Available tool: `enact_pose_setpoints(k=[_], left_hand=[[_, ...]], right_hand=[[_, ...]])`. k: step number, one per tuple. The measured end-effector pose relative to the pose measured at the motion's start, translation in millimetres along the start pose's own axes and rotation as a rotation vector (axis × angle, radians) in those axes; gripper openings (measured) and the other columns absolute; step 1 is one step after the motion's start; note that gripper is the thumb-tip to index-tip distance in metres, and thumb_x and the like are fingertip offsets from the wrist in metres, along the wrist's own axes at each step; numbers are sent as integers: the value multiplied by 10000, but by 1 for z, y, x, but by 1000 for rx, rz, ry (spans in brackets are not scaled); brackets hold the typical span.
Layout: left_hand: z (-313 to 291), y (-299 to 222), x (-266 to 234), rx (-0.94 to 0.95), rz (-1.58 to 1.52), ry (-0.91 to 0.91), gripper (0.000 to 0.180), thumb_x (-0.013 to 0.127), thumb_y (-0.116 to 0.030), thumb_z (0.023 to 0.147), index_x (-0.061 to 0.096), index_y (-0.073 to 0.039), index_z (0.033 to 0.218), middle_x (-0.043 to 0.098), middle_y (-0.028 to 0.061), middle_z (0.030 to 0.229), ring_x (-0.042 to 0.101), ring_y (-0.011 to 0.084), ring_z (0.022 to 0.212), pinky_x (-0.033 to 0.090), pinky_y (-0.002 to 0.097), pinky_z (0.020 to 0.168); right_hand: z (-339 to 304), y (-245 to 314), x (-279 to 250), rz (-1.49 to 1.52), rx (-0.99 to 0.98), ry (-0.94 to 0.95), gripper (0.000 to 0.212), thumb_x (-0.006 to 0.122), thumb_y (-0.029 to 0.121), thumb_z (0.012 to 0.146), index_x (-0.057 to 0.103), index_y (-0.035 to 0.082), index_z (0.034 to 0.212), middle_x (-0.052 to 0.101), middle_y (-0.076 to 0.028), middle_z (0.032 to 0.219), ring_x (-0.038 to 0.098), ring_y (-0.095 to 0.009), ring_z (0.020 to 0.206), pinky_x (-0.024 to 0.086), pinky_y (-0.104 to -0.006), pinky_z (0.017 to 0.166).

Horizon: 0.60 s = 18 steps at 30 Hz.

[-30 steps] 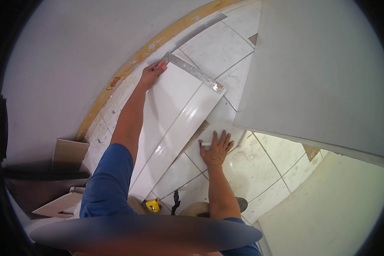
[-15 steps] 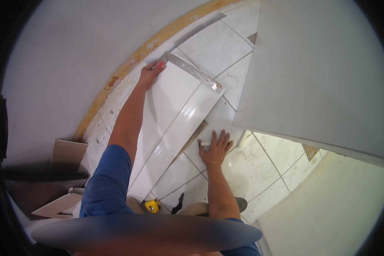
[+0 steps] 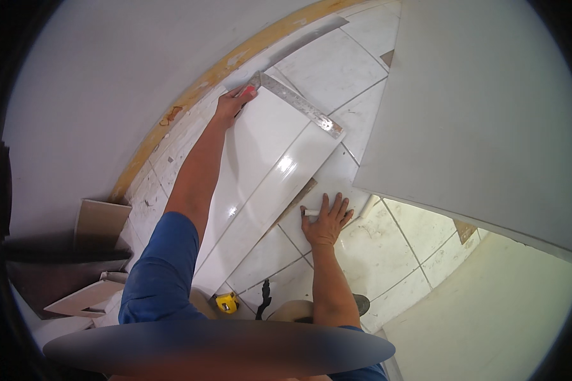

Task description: The person measures and marks a long white panel using a tape measure, marker, and square ruler. They then use an angle grinder to cut the panel along the marked line.

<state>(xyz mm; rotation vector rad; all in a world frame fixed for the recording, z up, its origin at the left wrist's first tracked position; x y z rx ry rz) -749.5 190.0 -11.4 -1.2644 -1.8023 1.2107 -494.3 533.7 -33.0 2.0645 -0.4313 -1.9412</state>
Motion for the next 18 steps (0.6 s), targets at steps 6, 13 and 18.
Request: enact_pose_setpoints(k=[6,13,18], left_hand=[[1,-2,0,-4,0,-4,636,890,-141,747,627,37,1298,691,115,1169,661,152,988,536,255,858],[1,-3,0,-7,8,48,652,850,-166,813,565,-22,1382,667,103,1238,632,175,1114,508,283,980],[1,-2,-4,8,0,64,664,855,-171,811,562,-17,1386,664,98,1243,629,170,1108,508,285,979]], right_hand=[[-1,0,2,-4,-15,-22,745,680,524,837,509,67,1400,316,-256,1540,172,-462,1476,39,-633,1189],[-1,0,0,16,-12,-23,741,696,508,825,517,65,1391,325,-261,1532,181,-466,1472,46,-640,1186],[-1,1,1,29,-18,-32,745,700,507,822,516,64,1392,328,-261,1531,181,-469,1471,44,-643,1185]])
Point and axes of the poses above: each hand's wrist, its own z-axis towards the middle knuckle, its own x-axis out of the palm, y = z × x, the point moved 1 cm from there along z, towards the middle knuckle
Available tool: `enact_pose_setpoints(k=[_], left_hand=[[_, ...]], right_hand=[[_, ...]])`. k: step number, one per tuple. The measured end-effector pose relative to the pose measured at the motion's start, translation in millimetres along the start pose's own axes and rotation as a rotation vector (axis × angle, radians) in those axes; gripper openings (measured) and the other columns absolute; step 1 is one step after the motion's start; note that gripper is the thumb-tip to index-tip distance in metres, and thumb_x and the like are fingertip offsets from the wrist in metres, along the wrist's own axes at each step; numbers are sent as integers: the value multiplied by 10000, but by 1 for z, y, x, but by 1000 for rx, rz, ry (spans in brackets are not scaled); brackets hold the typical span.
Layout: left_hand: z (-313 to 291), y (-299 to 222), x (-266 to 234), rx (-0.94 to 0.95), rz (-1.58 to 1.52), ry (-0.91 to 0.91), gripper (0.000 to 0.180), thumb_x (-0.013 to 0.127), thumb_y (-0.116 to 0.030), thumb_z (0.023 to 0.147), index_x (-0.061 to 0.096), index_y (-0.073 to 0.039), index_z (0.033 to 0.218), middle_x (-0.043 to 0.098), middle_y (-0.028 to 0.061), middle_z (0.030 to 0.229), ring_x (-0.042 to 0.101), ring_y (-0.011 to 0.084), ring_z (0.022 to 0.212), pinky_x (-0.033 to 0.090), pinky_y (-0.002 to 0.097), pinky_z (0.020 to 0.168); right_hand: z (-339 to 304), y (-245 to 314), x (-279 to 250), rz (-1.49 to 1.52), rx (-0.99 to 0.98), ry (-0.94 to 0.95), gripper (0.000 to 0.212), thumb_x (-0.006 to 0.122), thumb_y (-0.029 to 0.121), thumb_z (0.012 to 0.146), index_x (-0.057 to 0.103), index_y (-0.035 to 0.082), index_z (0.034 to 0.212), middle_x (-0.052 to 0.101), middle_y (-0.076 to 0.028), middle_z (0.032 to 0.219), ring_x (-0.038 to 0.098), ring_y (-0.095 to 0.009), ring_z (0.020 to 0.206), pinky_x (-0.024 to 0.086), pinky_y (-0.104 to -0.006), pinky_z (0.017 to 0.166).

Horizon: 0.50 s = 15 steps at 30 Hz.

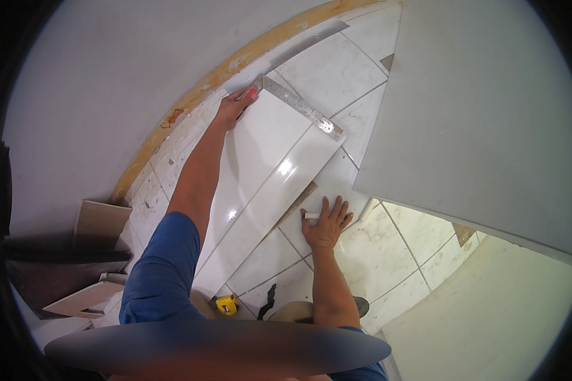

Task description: The person measures and marks a long white panel using a tape measure, marker, and square ruler. They then use an angle grinder to cut the panel along the marked line.

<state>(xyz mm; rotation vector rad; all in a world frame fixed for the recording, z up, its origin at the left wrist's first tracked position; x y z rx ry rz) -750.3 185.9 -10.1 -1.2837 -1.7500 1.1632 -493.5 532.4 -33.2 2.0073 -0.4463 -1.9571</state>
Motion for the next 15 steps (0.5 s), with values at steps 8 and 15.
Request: enact_pose_setpoints(k=[8,15], left_hand=[[-3,-2,8,-27,36,-7,655,855,-173,811,570,-9,1378,660,98,1252,623,163,1120,503,279,977],[5,10,-5,89,179,-19,673,840,-247,831,557,13,1384,645,116,1273,616,178,1134,487,290,995]], right_hand=[[0,-4,0,-2,20,18,746,701,501,824,512,64,1398,313,-257,1539,166,-470,1475,51,-648,1182],[-1,-2,0,20,-16,-10,739,686,506,835,513,59,1398,315,-262,1536,171,-472,1471,59,-652,1179]])
Point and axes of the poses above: each hand's wrist, its own z-axis towards the middle knuckle, its own x-axis out of the palm, y = z × x, the point moved 1 cm from there along z, towards the middle knuckle
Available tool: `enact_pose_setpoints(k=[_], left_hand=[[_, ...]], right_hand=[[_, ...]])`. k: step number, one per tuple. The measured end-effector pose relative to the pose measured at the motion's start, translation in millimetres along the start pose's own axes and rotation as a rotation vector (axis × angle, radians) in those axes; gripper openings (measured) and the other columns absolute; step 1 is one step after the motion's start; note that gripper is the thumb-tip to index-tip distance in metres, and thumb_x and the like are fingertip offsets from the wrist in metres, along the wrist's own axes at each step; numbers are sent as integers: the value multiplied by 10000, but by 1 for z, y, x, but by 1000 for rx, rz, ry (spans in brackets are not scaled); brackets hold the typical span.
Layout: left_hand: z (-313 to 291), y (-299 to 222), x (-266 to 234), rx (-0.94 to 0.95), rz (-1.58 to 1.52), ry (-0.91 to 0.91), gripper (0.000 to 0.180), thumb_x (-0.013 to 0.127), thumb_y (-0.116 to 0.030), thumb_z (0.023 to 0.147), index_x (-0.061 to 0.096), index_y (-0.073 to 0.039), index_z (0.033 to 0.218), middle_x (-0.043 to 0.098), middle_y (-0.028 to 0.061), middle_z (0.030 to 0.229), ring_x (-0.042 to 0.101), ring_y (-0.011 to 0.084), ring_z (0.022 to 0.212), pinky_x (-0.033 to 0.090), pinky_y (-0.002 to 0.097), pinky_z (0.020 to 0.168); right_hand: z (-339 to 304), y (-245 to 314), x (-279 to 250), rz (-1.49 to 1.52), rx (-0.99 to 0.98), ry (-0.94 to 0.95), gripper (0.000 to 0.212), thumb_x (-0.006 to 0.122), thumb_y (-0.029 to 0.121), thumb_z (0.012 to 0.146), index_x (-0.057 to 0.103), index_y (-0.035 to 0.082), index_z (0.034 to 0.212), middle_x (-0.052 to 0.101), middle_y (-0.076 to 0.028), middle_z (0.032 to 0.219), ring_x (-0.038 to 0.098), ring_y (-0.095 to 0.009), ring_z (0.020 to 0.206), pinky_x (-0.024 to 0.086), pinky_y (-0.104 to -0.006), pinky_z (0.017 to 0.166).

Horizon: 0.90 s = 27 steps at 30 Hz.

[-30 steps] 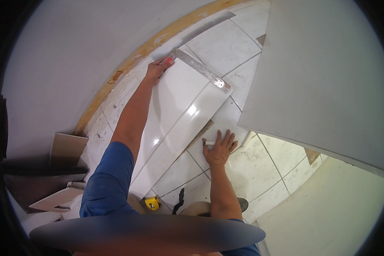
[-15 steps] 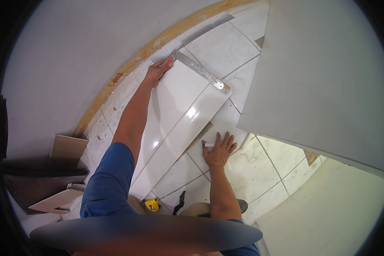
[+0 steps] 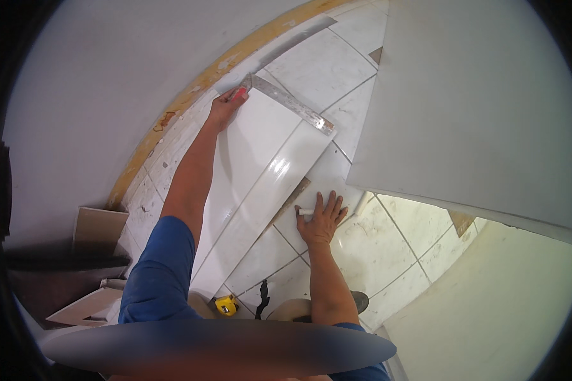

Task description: The person measures and marks a long white panel using a tape measure, marker, and square ruler. They then use an angle grinder to cut the panel along the marked line.

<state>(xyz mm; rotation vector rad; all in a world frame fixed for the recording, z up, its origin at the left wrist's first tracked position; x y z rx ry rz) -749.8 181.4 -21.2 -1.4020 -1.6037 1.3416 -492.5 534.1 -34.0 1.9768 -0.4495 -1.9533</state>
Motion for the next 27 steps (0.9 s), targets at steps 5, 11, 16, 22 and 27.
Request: enact_pose_setpoints(k=[5,11,16,22,27], left_hand=[[-11,-6,10,110,201,-94,758,812,-429,822,565,35,1368,651,143,1260,619,205,1128,477,309,995],[-13,-10,12,112,255,-84,714,775,-460,839,607,46,1313,676,140,1199,638,199,1069,494,309,941],[0,-4,-13,76,44,-117,532,712,-366,926,637,50,1249,687,94,1103,654,157,938,513,274,860],[-72,-41,-19,112,-66,-83,500,613,-357,998,618,65,1265,683,93,1072,655,158,868,536,287,808],[-223,-15,-71,11,-18,-119,533,553,-397,1023,602,61,1290,683,94,1053,645,147,824,548,310,770]], right_hand=[[2,-2,0,-39,13,11,747,672,519,846,506,52,1405,310,-262,1540,169,-466,1473,57,-645,1184],[1,-2,-3,-65,31,43,757,655,538,858,494,53,1416,299,-259,1548,155,-456,1479,46,-633,1191],[-1,4,2,-54,-10,-2,752,689,508,837,487,67,1412,310,-237,1542,173,-449,1474,50,-627,1193],[0,-4,-1,-80,25,50,758,654,533,854,481,75,1432,277,-243,1563,149,-447,1485,43,-626,1196],[-1,-6,-3,-151,4,137,776,687,497,823,468,85,1444,253,-230,1581,141,-436,1493,39,-620,1202]])
Point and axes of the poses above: each hand's wrist, its own z-axis towards the middle knuckle, its own x-axis out of the palm, y = z × x, the point moved 1 cm from there along z, towards the middle knuckle
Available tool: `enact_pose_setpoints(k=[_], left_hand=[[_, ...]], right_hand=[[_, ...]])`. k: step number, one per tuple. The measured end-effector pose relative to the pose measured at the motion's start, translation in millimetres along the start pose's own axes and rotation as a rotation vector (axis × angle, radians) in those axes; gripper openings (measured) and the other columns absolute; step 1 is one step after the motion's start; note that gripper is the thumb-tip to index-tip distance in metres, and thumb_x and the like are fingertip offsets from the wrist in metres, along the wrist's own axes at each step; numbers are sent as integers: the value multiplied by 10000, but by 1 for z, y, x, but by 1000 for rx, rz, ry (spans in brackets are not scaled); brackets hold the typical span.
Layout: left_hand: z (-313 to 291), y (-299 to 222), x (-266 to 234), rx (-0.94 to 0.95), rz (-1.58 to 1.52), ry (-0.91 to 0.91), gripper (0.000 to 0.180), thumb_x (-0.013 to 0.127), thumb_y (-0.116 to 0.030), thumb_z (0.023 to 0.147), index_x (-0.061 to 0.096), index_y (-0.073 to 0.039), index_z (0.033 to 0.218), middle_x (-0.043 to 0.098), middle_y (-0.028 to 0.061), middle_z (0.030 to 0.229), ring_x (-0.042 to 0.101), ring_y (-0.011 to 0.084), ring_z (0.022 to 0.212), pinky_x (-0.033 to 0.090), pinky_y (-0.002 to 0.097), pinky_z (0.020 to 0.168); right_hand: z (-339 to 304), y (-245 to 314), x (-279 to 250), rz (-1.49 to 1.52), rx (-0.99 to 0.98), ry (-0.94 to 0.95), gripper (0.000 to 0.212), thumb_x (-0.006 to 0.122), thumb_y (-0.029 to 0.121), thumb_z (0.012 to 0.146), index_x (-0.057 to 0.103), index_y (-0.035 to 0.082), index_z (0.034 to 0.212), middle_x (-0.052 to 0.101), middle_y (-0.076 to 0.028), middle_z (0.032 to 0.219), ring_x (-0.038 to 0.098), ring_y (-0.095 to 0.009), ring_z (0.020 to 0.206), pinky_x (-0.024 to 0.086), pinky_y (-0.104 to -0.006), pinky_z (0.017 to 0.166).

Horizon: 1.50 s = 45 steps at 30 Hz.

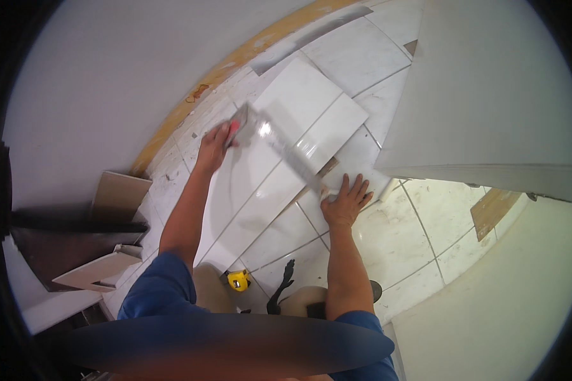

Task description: The person measures and marks a long white panel using a tape measure, marker, and square ruler. They then use an angle grinder to cut the panel along the marked line.

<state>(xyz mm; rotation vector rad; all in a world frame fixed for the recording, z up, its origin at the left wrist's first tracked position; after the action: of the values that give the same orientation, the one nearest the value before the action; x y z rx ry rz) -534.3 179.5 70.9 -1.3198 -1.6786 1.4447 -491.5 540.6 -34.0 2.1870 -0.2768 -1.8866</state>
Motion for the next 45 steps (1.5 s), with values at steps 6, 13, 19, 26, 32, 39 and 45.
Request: enact_pose_setpoints(k=[6,13,19,26,32,39,45], left_hand=[[-186,69,-68,-385,-238,-2,374,569,-333,1030,625,-27,1238,689,31,1009,618,118,772,541,290,696],[-296,118,-37,-669,-242,-70,482,602,-402,1007,579,-72,1357,656,53,1123,621,136,878,547,336,763],[-298,140,-8,-537,-75,110,477,628,-337,999,590,-8,1344,681,77,1068,658,156,849,565,313,710],[-301,131,-3,-163,399,152,377,677,-283,934,671,-123,1275,732,135,923,690,228,767,550,372,721],[-305,115,-23,4,773,485,416,672,-255,890,630,-189,1299,691,140,986,670,343,939,525,470,798],[-355,137,-165,149,1126,572,632,731,-300,846,505,-178,1424,542,145,1311,545,331,1211,477,446,991],[-407,152,-292,12,1172,375,881,787,-425,795,377,-166,1532,388,218,1505,368,371,1403,314,471,1155]], right_hand=[[0,-2,7,93,-29,-120,776,681,504,824,472,93,1448,273,-223,1578,158,-430,1491,38,-620,1202],[1,3,7,-2,-25,-120,758,634,564,859,482,114,1450,308,-216,1567,192,-421,1483,65,-606,1203],[-3,-1,17,-63,-58,-244,754,623,602,863,506,113,1424,364,-226,1535,262,-438,1452,122,-636,1179],[3,-5,37,-230,-66,-290,779,502,704,903,516,128,1429,411,-195,1531,323,-376,1440,181,-642,1159],[21,-36,48,-369,-162,-427,454,597,439,898,674,155,1244,573,-143,1399,532,-318,1282,397,-573,986],[-70,40,7,26,-464,-209,364,561,224,943,667,54,1246,692,-169,1162,663,-369,1045,520,-447,896],[-155,58,20,-122,-463,137,578,669,514,884,681,55,1236,663,-189,1136,648,-373,1072,517,-459,899]])
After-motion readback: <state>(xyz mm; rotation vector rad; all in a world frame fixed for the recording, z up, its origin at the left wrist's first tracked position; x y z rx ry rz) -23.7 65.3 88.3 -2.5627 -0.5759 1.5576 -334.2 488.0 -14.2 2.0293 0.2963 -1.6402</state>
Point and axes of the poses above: each hand's wrist, its own z-axis towards the middle knuckle, its own x-axis out of the palm, y = z × x, the point moved 1 cm from there along z, towards the middle knuckle
